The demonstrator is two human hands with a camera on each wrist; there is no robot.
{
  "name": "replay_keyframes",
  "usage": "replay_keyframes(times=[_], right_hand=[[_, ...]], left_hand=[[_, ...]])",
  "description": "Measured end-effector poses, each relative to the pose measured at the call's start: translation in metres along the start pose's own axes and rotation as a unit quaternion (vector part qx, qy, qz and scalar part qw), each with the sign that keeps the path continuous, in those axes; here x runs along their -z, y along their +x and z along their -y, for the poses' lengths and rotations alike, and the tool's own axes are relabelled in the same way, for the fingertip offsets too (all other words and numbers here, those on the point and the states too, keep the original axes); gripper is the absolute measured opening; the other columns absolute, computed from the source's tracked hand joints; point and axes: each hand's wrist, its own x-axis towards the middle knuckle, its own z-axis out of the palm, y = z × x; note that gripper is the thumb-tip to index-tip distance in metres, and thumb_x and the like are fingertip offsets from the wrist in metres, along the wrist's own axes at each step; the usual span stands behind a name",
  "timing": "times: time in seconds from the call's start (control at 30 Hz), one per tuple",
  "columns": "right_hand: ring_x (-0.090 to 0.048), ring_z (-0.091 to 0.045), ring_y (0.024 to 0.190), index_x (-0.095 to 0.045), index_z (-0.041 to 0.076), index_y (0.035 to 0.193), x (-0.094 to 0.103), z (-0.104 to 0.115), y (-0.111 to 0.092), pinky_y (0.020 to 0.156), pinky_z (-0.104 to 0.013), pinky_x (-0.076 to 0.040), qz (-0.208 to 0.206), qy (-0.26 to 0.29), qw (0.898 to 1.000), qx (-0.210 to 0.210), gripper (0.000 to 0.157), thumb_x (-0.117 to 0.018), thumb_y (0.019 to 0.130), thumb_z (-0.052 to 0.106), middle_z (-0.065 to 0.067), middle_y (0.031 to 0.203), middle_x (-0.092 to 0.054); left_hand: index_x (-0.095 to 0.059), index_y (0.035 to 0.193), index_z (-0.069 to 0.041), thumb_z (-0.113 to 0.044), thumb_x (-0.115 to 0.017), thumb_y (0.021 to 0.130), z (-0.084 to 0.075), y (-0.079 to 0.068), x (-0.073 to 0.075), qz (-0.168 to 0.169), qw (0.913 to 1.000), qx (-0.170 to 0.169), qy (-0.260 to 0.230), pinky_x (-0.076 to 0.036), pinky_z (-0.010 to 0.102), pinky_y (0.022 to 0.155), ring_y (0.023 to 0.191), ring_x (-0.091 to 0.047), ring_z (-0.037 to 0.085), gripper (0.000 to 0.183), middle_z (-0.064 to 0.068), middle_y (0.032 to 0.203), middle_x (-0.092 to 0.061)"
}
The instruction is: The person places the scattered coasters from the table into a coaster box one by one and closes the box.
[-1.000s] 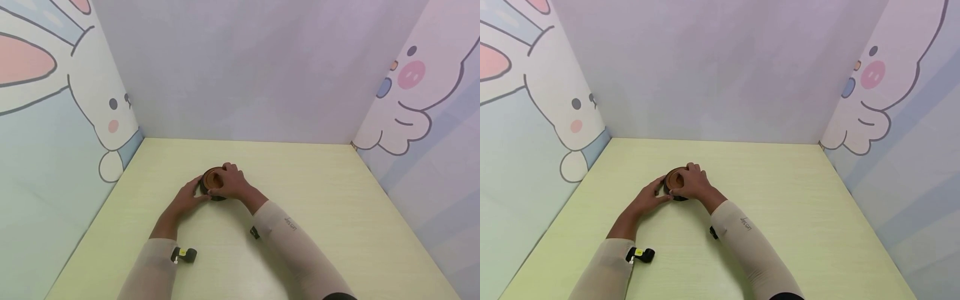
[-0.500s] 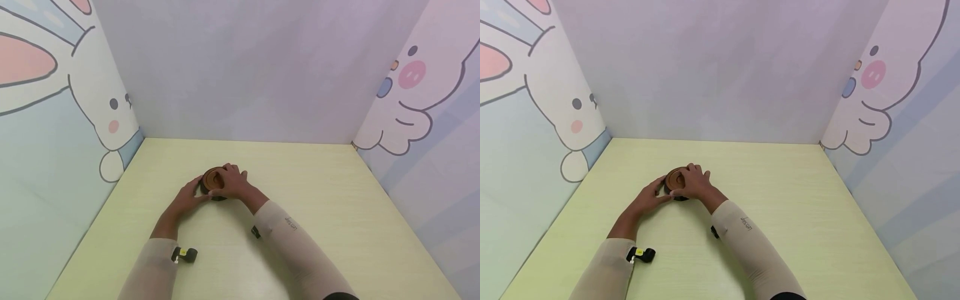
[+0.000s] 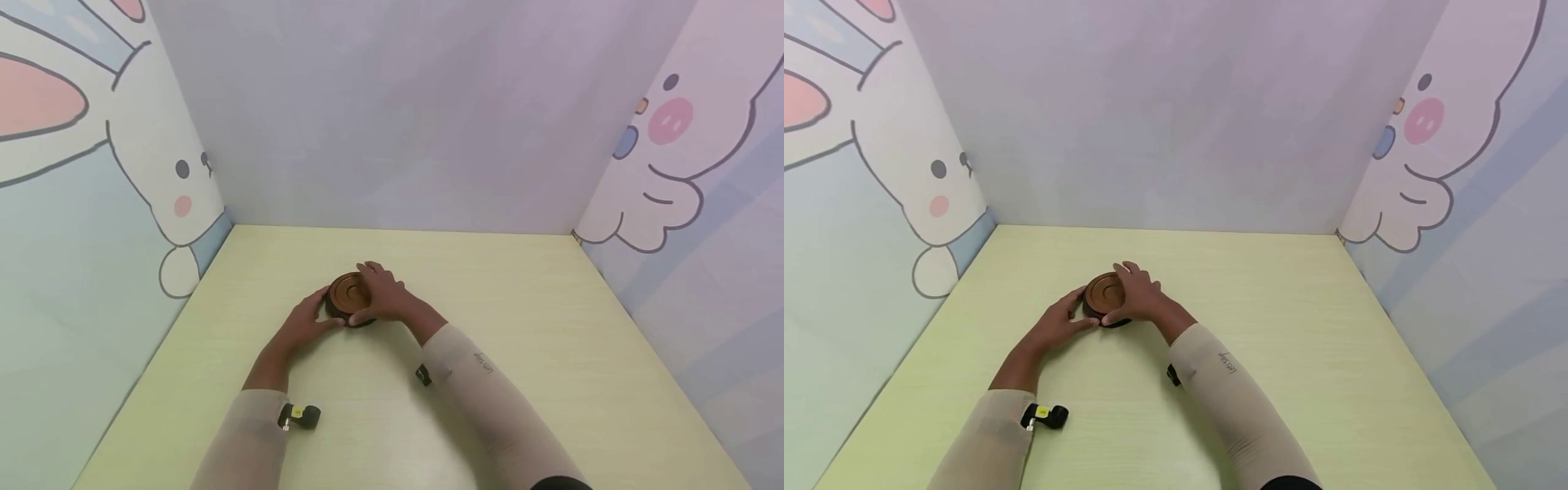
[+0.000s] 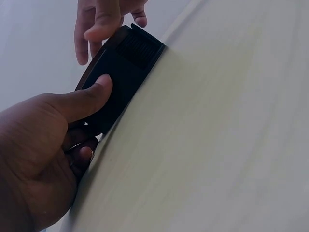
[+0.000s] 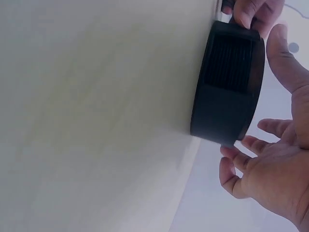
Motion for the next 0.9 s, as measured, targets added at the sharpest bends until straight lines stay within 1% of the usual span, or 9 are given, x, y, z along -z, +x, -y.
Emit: replay_keyframes(times=[0.07,0.2,0.33,0.47,0.63,0.77,0.9], right_hand=[[-0.023,-0.038,0.151,-0.011,0.022,0.161,0.004,-0.005,-0.002,0.113,-0.072,-0.029,0.005,0.015,1.0,-0.004,0.123,-0.085,0.069,0.058,-0.007,0.168,-0.01],[-0.018,-0.034,0.153,-0.008,0.024,0.161,0.011,-0.017,-0.008,0.117,-0.068,-0.026,0.012,0.03,0.999,-0.021,0.127,-0.087,0.066,0.055,-0.003,0.169,-0.007],[-0.015,-0.034,0.154,-0.009,0.025,0.161,0.017,-0.027,-0.015,0.118,-0.069,-0.024,0.009,0.053,0.998,-0.03,0.127,-0.09,0.066,0.051,-0.002,0.169,-0.005],[-0.011,-0.034,0.155,-0.009,0.025,0.161,0.021,-0.037,-0.022,0.119,-0.07,-0.021,0.011,0.068,0.997,-0.032,0.127,-0.09,0.067,0.048,-0.002,0.169,-0.003],[-0.008,-0.035,0.155,-0.008,0.025,0.161,0.024,-0.051,-0.032,0.119,-0.072,-0.017,0.012,0.069,0.997,-0.035,0.126,-0.089,0.067,0.051,-0.002,0.169,-0.001],[-0.009,-0.036,0.155,-0.01,0.026,0.161,0.027,-0.061,-0.04,0.118,-0.073,-0.016,0.004,0.074,0.996,-0.044,0.124,-0.087,0.068,0.055,-0.001,0.169,-0.001],[-0.009,-0.036,0.155,-0.011,0.027,0.16,0.029,-0.067,-0.052,0.117,-0.075,-0.015,-0.005,0.073,0.995,-0.065,0.116,-0.078,0.073,0.063,-0.001,0.169,-0.001]], left_hand=[[-0.025,0.158,-0.015,-0.061,-0.07,0.083,0.0,-0.001,0.0,0.001,1.0,0.0,-0.002,-0.035,0.058,0.118,0.142,-0.04,0.04,0.099,0.015,0.161,-0.032],[-0.024,0.158,-0.017,-0.063,-0.07,0.082,-0.001,-0.001,0.0,0.003,1.0,-0.001,-0.006,-0.039,0.057,0.115,0.139,-0.044,0.04,0.099,0.015,0.161,-0.032],[-0.025,0.158,-0.016,-0.061,-0.071,0.083,0.0,-0.001,0.001,-0.001,1.0,-0.007,-0.003,-0.043,0.057,0.111,0.134,-0.049,0.04,0.099,0.016,0.16,-0.034],[-0.025,0.157,-0.013,-0.058,-0.072,0.082,0.003,-0.002,0.003,-0.007,0.9998,-0.013,0.01,-0.046,0.055,0.108,0.128,-0.053,0.038,0.1,0.017,0.159,-0.034],[-0.023,0.158,-0.01,-0.057,-0.074,0.082,0.004,-0.007,0.005,-0.006,0.9998,-0.015,0.014,-0.045,0.055,0.109,0.129,-0.053,0.039,0.103,0.019,0.16,-0.033],[-0.02,0.158,-0.007,-0.058,-0.073,0.082,0.004,-0.012,0.008,-0.001,0.9999,-0.012,0.005,-0.046,0.055,0.109,0.13,-0.053,0.041,0.106,0.02,0.162,-0.028],[-0.017,0.159,-0.007,-0.059,-0.074,0.081,0.006,-0.018,0.008,0.002,1.0,-0.001,-0.008,-0.043,0.054,0.113,0.135,-0.049,0.042,0.109,0.018,0.164,-0.024]])
